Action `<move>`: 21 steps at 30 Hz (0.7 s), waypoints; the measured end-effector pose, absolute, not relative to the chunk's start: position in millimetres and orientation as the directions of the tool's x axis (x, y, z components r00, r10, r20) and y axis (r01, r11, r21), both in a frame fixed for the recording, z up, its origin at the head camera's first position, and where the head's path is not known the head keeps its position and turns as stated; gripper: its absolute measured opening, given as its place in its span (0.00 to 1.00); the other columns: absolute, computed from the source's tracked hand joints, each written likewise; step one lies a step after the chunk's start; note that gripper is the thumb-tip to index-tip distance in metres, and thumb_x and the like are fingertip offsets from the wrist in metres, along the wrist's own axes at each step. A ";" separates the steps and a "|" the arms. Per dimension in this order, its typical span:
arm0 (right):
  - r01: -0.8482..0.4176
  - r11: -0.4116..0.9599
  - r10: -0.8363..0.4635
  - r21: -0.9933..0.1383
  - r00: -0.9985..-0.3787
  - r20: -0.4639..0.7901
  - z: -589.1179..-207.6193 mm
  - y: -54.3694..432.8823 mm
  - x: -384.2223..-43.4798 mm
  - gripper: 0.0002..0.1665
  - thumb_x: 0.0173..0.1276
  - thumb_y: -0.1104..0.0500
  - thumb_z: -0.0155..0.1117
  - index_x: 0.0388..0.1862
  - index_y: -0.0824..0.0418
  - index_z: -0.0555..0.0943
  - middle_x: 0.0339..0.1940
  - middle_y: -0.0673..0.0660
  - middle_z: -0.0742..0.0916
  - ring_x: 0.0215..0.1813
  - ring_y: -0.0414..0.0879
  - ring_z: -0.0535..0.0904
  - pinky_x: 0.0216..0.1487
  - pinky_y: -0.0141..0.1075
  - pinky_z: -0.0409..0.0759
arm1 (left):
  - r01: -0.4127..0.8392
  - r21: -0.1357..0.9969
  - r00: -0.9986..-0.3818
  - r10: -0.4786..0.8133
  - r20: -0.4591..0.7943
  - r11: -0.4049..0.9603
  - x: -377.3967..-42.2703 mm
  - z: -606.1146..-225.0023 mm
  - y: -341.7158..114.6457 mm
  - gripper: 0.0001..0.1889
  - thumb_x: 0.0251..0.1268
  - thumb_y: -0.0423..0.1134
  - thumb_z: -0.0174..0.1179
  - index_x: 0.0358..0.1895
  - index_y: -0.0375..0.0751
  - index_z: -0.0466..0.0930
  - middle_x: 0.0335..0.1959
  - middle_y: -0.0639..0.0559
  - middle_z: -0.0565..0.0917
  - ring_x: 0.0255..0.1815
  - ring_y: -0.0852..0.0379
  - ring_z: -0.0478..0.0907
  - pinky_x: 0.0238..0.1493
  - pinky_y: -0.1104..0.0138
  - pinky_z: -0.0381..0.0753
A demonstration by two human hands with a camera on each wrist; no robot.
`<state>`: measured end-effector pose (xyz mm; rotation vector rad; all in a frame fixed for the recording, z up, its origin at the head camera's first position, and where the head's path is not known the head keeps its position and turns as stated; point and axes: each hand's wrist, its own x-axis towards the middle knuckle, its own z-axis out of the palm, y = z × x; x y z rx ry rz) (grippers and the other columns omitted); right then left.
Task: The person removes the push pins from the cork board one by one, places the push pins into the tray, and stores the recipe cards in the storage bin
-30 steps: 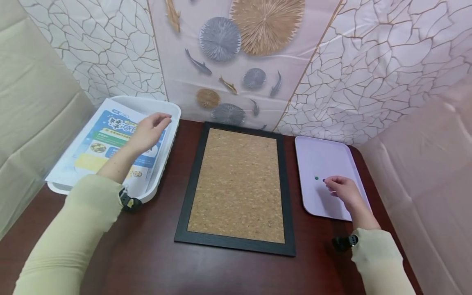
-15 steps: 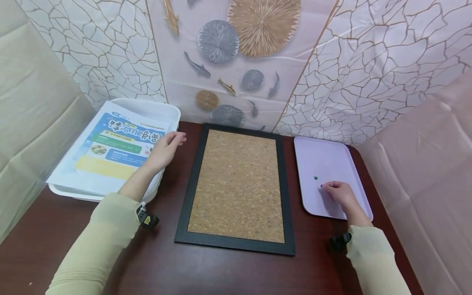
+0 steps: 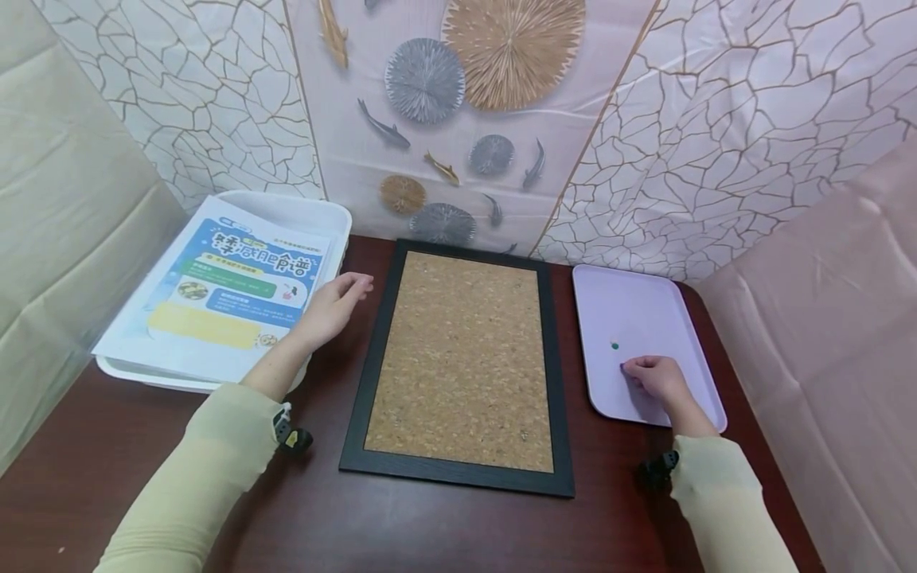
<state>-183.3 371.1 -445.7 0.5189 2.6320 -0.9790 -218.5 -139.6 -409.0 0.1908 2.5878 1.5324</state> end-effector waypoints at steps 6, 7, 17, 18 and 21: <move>0.437 0.720 0.249 -0.539 -0.888 -0.387 -441.8 375.4 -181.5 0.23 0.69 0.54 0.53 0.52 0.73 0.76 0.41 0.61 0.82 0.41 0.48 0.74 0.36 0.32 0.73 | 0.044 0.873 -0.980 0.190 -0.056 0.485 -216.7 -413.9 -136.4 0.26 0.75 0.50 0.38 0.63 0.34 0.66 0.61 0.36 0.73 0.63 0.42 0.70 0.64 0.51 0.68; 0.438 0.721 0.252 -0.537 -0.887 -0.386 -441.0 376.2 -181.4 0.23 0.69 0.54 0.53 0.52 0.72 0.76 0.42 0.63 0.81 0.42 0.49 0.74 0.37 0.33 0.73 | 0.045 0.872 -0.980 0.190 -0.056 0.487 -216.3 -414.4 -136.2 0.25 0.75 0.50 0.38 0.63 0.34 0.66 0.61 0.36 0.73 0.63 0.42 0.70 0.64 0.51 0.68; 0.339 0.800 0.255 -0.495 -0.939 -0.230 -430.1 373.3 -184.4 0.20 0.67 0.57 0.53 0.44 0.74 0.78 0.43 0.71 0.81 0.39 0.52 0.74 0.33 0.34 0.69 | 0.096 0.845 -0.980 0.196 -0.011 0.527 -216.6 -411.9 -135.3 0.25 0.74 0.50 0.39 0.62 0.35 0.67 0.63 0.37 0.72 0.66 0.43 0.67 0.67 0.50 0.63; 0.321 0.811 0.252 -0.489 -0.946 -0.205 -428.7 371.6 -185.7 0.19 0.67 0.57 0.53 0.43 0.74 0.79 0.42 0.70 0.82 0.38 0.52 0.74 0.32 0.33 0.69 | 0.109 0.840 -0.980 0.200 0.001 0.531 -216.9 -410.4 -134.8 0.25 0.74 0.50 0.40 0.62 0.35 0.67 0.63 0.38 0.72 0.66 0.43 0.67 0.67 0.50 0.63; 0.269 0.847 0.243 -0.459 -0.963 -0.115 -422.0 365.1 -190.2 0.17 0.67 0.58 0.54 0.40 0.73 0.80 0.38 0.69 0.83 0.35 0.52 0.74 0.29 0.33 0.68 | 0.143 0.822 -0.977 0.213 0.027 0.551 -217.8 -404.4 -134.1 0.25 0.74 0.51 0.40 0.63 0.36 0.66 0.63 0.38 0.72 0.65 0.44 0.67 0.66 0.50 0.64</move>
